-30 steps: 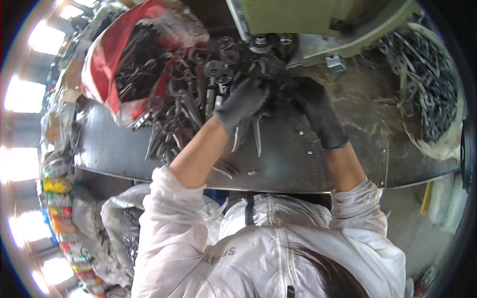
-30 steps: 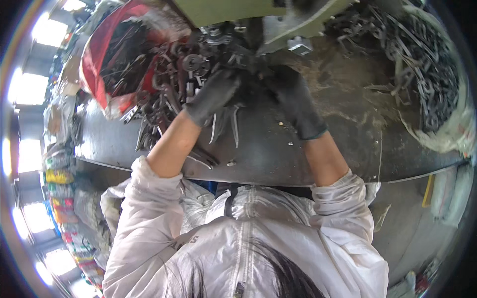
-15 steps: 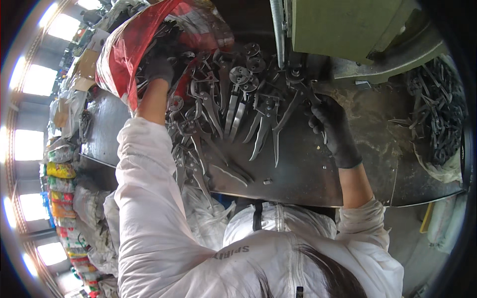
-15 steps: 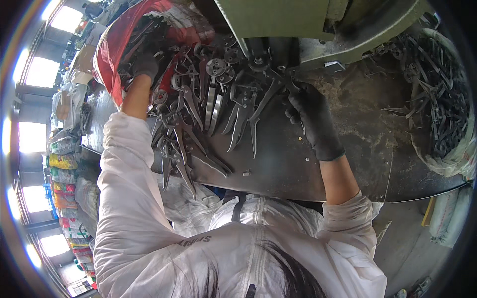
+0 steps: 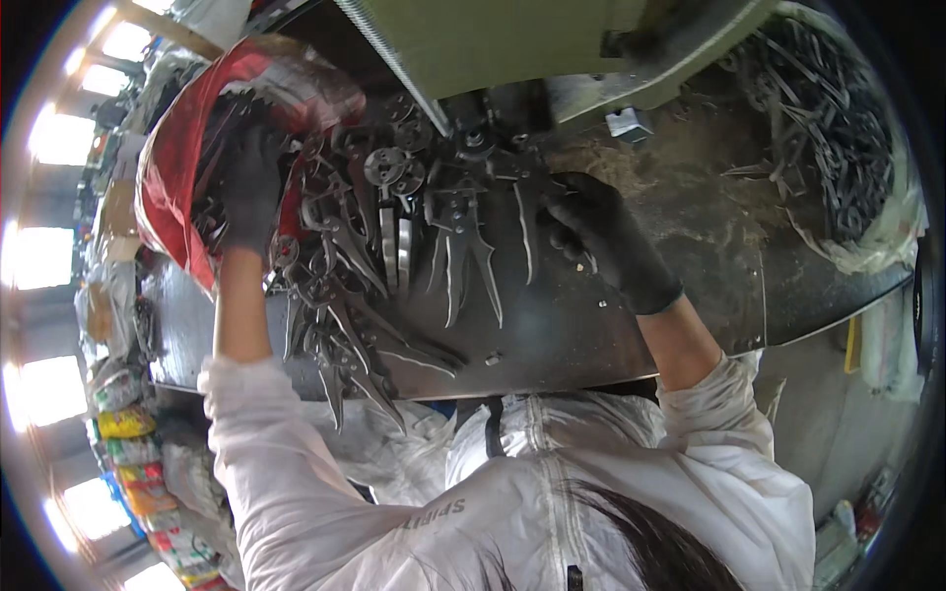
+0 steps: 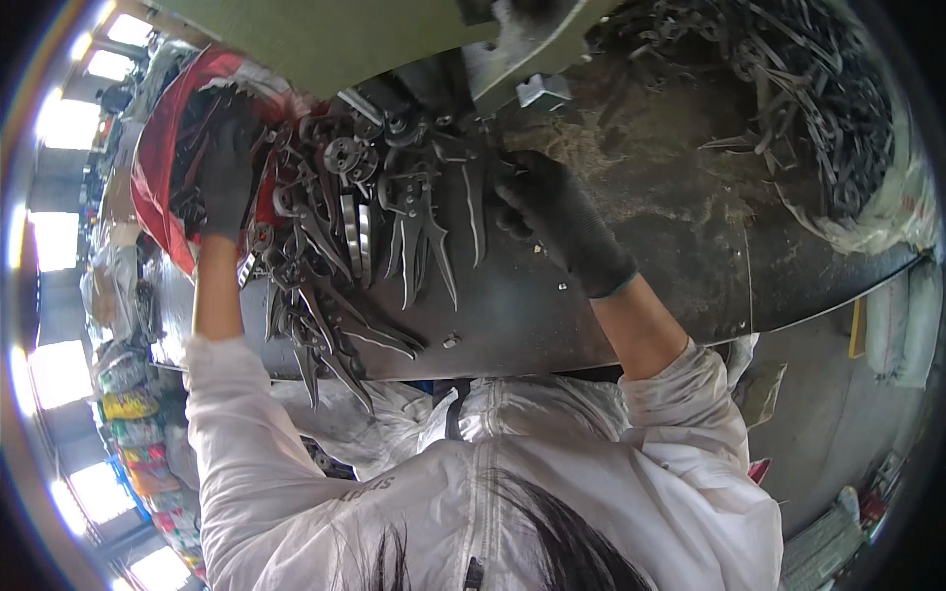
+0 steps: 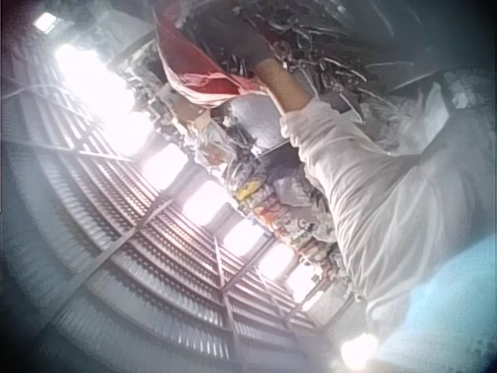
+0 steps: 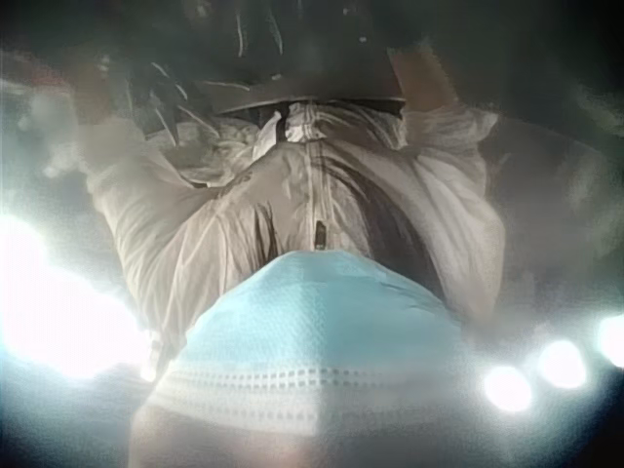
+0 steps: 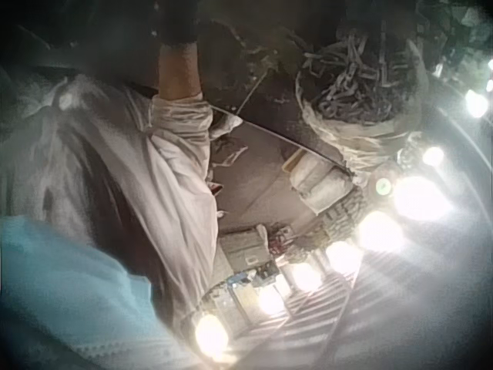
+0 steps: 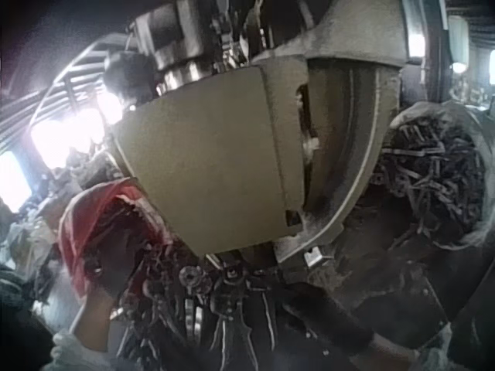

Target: The person assembles metal parts into finished hardware using a riveting or press machine.

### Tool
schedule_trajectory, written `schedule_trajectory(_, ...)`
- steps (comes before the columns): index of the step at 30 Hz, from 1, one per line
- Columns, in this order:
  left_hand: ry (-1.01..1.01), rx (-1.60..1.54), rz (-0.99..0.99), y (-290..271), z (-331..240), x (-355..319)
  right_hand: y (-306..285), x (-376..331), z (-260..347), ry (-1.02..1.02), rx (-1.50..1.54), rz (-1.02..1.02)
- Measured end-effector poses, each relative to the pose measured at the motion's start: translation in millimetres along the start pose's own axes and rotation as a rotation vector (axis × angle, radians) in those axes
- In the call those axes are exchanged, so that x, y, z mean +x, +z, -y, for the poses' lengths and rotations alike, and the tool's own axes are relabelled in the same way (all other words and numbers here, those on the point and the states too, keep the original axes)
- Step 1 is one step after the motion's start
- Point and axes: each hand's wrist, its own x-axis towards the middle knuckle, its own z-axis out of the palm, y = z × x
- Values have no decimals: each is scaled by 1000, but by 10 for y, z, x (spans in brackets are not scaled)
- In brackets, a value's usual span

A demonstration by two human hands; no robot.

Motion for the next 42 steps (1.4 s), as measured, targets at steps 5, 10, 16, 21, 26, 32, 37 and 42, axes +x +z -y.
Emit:
schedule_trajectory(5,-141,-539,107,-820,-1296,183,-65,-35,-193,-74,136,-65)
schedule_trajectory(10,-85,-995,70,-1243,-2653,483,-285,362,-885,-473,-146,-82)
schedule_trajectory(16,-265,-965,410,-578,-2784,262,-2300,-79,262,-303,-1569,-605)
schedule_trajectory(21,-499,-1021,504,-738,-2839,419,-2812,-485,395,-96,-1488,-825)
schedule_trajectory(26,-383,-1271,406,-143,-2592,-128,-1428,-595,357,-472,-1194,-277)
schedule_trajectory(32,-607,-1646,392,-341,-2794,184,-509,-63,252,-179,36,-167)
schedule_trajectory(37,-225,-1420,423,-110,-2688,240,-176,70,159,-139,-81,-50)
schedule_trajectory(42,108,-679,387,-5,-2596,261,-121,287,-191,-500,-439,-62)
